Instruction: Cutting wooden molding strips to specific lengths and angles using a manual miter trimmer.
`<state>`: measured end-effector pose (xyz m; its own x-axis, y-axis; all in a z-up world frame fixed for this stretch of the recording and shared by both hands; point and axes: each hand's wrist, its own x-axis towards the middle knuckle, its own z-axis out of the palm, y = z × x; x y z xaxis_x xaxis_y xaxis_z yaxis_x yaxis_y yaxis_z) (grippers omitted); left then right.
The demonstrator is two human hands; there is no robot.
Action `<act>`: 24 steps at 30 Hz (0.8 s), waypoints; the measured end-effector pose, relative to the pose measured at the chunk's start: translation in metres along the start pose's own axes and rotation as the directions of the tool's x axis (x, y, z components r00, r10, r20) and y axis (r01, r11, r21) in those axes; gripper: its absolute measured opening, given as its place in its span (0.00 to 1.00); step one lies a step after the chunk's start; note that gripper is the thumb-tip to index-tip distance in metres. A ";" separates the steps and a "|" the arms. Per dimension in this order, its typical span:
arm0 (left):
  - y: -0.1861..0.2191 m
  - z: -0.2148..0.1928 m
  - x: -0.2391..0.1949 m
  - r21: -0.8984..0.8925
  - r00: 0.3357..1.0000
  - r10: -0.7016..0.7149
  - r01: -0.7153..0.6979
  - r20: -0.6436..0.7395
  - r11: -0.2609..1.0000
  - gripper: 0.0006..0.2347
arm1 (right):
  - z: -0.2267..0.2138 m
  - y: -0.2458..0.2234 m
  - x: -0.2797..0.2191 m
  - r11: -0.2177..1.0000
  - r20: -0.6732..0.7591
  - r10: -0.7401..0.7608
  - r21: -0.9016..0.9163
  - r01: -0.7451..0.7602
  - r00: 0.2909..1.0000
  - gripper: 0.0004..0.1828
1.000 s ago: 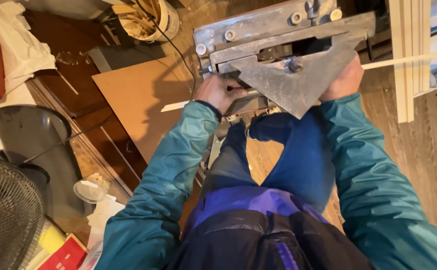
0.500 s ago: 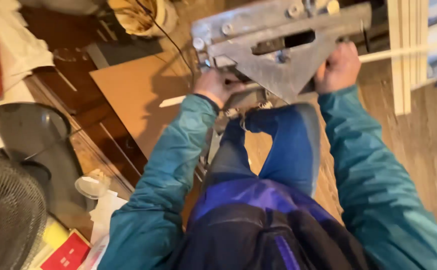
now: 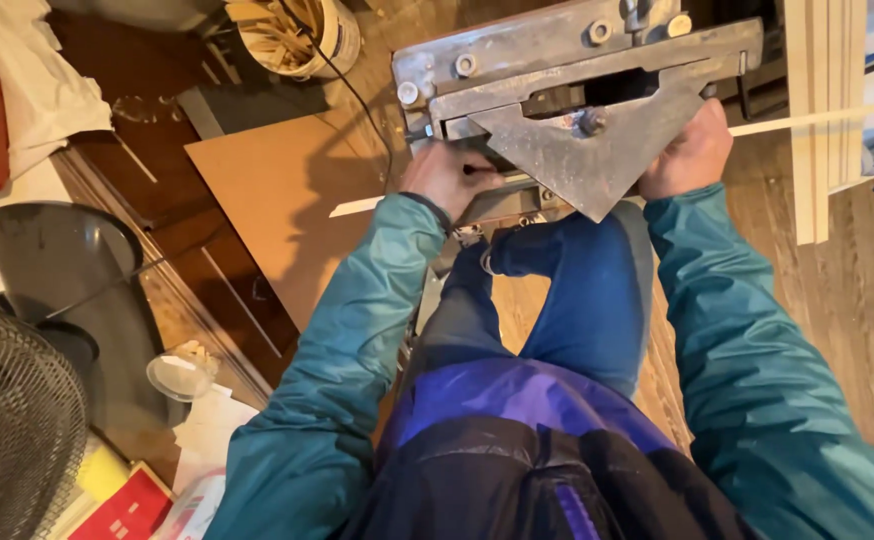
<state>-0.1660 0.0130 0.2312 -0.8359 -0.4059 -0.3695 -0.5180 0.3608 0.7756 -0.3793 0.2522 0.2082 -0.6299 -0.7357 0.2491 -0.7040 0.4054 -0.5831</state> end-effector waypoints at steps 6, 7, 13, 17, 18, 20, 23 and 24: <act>0.000 -0.001 0.004 0.049 0.997 -0.035 0.031 0.066 0.998 0.12 | -0.002 -0.007 0.003 1.000 -0.001 0.016 0.027 -0.016 1.000 0.07; -0.001 -0.005 0.002 0.050 0.997 -0.036 0.033 0.064 0.998 0.12 | -0.002 -0.008 0.003 0.999 -0.001 0.015 0.029 -0.015 1.000 0.07; -0.004 -0.010 0.002 0.032 0.992 -0.056 0.053 0.112 0.998 0.11 | -0.004 -0.008 0.002 0.999 0.001 -0.022 0.031 0.022 1.000 0.09; -0.004 -0.010 -0.001 0.034 0.995 -0.036 0.033 0.089 0.999 0.11 | -0.002 -0.005 -0.001 0.999 0.013 -0.034 0.008 0.034 0.999 0.08; 0.000 -0.013 0.001 0.034 0.995 -0.040 0.037 0.096 0.999 0.10 | -0.001 -0.001 -0.001 0.999 0.014 -0.045 -0.012 0.045 0.999 0.07; -0.008 -0.007 0.003 0.018 0.997 0.004 -0.005 0.075 1.000 0.10 | -0.001 -0.001 0.002 0.999 0.007 -0.049 -0.023 0.049 0.999 0.06; -0.007 -0.007 0.000 0.002 0.998 0.004 -0.004 0.069 1.000 0.11 | -0.001 -0.007 0.001 0.999 0.006 -0.038 -0.020 0.038 0.999 0.06; -0.004 -0.009 0.002 0.002 0.996 -0.028 0.028 0.082 1.000 0.10 | -0.002 -0.009 0.003 1.000 0.002 -0.028 -0.012 0.028 1.000 0.05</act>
<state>-0.1639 0.0033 0.2313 -0.8333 -0.3451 -0.4318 -0.5412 0.3506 0.7643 -0.3753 0.2478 0.2161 -0.6094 -0.7477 0.2637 -0.7253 0.3914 -0.5663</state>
